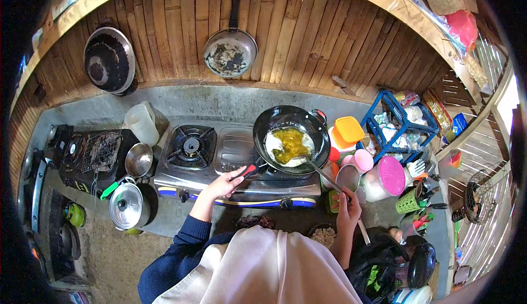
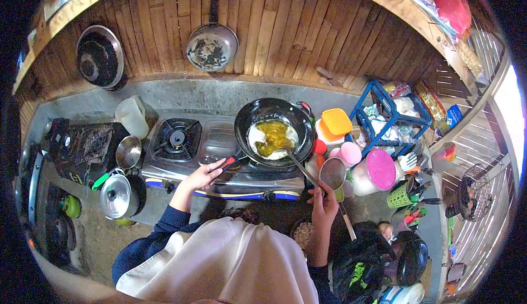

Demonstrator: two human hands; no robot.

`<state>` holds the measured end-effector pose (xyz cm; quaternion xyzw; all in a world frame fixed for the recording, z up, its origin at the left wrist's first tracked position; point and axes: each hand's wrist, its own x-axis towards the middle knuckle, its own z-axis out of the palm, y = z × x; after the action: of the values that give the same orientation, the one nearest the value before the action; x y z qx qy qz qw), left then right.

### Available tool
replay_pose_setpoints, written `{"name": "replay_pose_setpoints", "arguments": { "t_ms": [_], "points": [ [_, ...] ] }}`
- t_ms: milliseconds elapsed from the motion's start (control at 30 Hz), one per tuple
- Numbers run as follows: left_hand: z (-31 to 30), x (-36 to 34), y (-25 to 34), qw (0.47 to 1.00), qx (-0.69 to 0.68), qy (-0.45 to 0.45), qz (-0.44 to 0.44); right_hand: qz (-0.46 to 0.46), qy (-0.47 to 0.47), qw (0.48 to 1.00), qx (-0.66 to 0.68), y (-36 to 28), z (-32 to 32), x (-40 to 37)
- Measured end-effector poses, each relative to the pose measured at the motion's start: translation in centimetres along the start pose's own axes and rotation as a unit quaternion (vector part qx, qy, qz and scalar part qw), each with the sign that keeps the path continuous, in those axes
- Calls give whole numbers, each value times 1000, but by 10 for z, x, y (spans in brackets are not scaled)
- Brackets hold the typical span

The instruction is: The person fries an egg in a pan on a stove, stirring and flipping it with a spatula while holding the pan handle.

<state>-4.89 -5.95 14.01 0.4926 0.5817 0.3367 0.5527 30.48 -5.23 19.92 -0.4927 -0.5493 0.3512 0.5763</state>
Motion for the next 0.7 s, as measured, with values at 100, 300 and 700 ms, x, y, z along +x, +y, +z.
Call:
{"name": "replay_pose_setpoints", "arguments": {
  "t_ms": [100, 300, 700],
  "points": [
    [-1, 2, -4, 1000, 0, 0, -9, 13, -21, 999, -22, 11, 6, 2],
    [0, -1, 2, 1000, -7, 1, -11, 22, -34, 997, 66, 29, 26, 11],
    [-1, 5, -4, 1000, -26, 1, -10, 55, -162, 984, -41, 56, 64, 26]
  ]
}}
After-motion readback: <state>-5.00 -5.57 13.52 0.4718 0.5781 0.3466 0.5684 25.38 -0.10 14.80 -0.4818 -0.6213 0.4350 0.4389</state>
